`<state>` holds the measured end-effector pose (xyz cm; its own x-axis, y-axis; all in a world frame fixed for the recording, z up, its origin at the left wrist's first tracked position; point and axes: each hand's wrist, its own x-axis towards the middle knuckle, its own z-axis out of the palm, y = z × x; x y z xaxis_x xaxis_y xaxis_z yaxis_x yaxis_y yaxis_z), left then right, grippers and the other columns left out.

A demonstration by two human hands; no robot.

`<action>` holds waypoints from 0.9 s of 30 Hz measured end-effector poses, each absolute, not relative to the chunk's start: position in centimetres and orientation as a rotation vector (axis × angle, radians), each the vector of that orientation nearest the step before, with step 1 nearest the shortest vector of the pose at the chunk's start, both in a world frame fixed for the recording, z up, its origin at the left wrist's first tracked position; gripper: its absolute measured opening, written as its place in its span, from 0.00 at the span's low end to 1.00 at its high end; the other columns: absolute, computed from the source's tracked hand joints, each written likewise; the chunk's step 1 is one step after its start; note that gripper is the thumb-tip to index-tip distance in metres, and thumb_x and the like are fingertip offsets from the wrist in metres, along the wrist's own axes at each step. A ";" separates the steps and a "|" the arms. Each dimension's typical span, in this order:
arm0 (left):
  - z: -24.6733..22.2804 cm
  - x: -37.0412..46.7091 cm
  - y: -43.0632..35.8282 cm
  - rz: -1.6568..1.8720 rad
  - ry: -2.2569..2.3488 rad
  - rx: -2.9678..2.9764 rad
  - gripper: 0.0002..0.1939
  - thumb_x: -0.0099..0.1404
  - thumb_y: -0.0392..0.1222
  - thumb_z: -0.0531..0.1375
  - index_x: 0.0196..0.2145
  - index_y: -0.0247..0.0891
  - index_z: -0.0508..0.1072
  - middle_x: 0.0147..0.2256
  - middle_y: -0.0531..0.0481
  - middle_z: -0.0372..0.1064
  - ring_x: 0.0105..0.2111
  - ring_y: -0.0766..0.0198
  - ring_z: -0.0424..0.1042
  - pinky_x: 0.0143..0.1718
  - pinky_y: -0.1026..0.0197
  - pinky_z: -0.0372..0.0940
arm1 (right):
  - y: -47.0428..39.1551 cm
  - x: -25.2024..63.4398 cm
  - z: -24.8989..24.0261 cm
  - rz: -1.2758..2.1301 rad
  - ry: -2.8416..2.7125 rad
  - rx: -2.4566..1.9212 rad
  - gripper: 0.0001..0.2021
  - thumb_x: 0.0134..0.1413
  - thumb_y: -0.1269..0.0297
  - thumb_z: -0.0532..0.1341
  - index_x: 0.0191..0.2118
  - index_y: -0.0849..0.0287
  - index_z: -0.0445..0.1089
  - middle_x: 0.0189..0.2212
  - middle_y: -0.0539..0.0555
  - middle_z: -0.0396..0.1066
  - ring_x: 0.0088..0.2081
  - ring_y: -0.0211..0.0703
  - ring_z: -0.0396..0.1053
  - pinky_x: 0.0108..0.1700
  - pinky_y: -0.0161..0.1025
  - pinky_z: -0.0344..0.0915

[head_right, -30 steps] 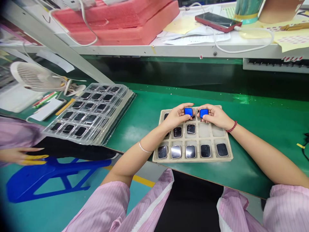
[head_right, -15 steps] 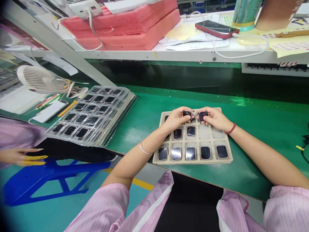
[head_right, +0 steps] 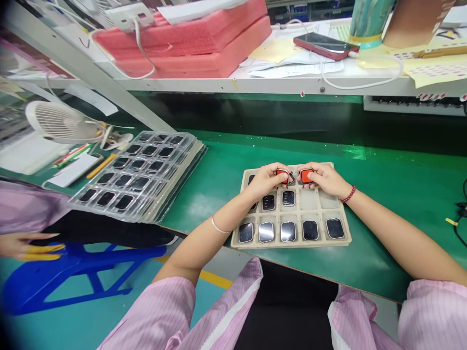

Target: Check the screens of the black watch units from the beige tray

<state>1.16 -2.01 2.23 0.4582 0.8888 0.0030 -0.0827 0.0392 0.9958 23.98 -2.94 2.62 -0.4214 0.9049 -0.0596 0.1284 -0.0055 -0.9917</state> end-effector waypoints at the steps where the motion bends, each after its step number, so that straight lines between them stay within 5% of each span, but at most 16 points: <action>1: 2.4 1.2 -2.1 0.877 0.812 1.316 0.22 0.56 0.54 0.69 0.37 0.33 0.73 0.31 0.47 0.75 0.30 0.66 0.74 0.31 0.64 0.69 | -2.9 24.0 2.6 1.504 -1.599 -1.091 0.13 0.56 0.61 0.63 0.47 0.57 0.75 0.39 0.56 0.80 0.32 0.43 0.77 0.32 0.38 0.73; 13: 2.9 1.0 -2.1 0.836 0.894 1.343 0.21 0.63 0.55 0.63 0.40 0.32 0.74 0.33 0.45 0.76 0.25 0.68 0.74 0.20 0.70 0.56 | -3.1 23.9 2.8 1.563 -1.548 -1.073 0.14 0.54 0.54 0.68 0.39 0.59 0.76 0.31 0.55 0.79 0.28 0.41 0.75 0.30 0.38 0.74; 22: 2.1 1.1 -1.9 0.852 0.848 1.353 0.18 0.60 0.41 0.64 0.47 0.33 0.71 0.36 0.46 0.75 0.30 0.67 0.75 0.24 0.70 0.62 | -3.0 23.8 2.3 1.488 -1.622 -0.996 0.11 0.52 0.63 0.68 0.42 0.58 0.74 0.33 0.53 0.78 0.28 0.38 0.73 0.32 0.37 0.75; 27: 2.2 1.0 -2.0 0.867 0.837 1.386 0.18 0.59 0.36 0.63 0.48 0.34 0.70 0.37 0.47 0.75 0.31 0.67 0.74 0.36 0.63 0.69 | -3.0 23.8 2.2 1.459 -1.661 -0.965 0.13 0.52 0.67 0.66 0.45 0.58 0.73 0.35 0.54 0.77 0.31 0.40 0.74 0.34 0.39 0.76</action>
<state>0.98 -1.97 2.23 0.4561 0.8899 0.0102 -0.0210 -0.0006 0.9998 23.80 -3.02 2.21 -0.4659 0.8841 0.0367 0.0778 0.0823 -0.9936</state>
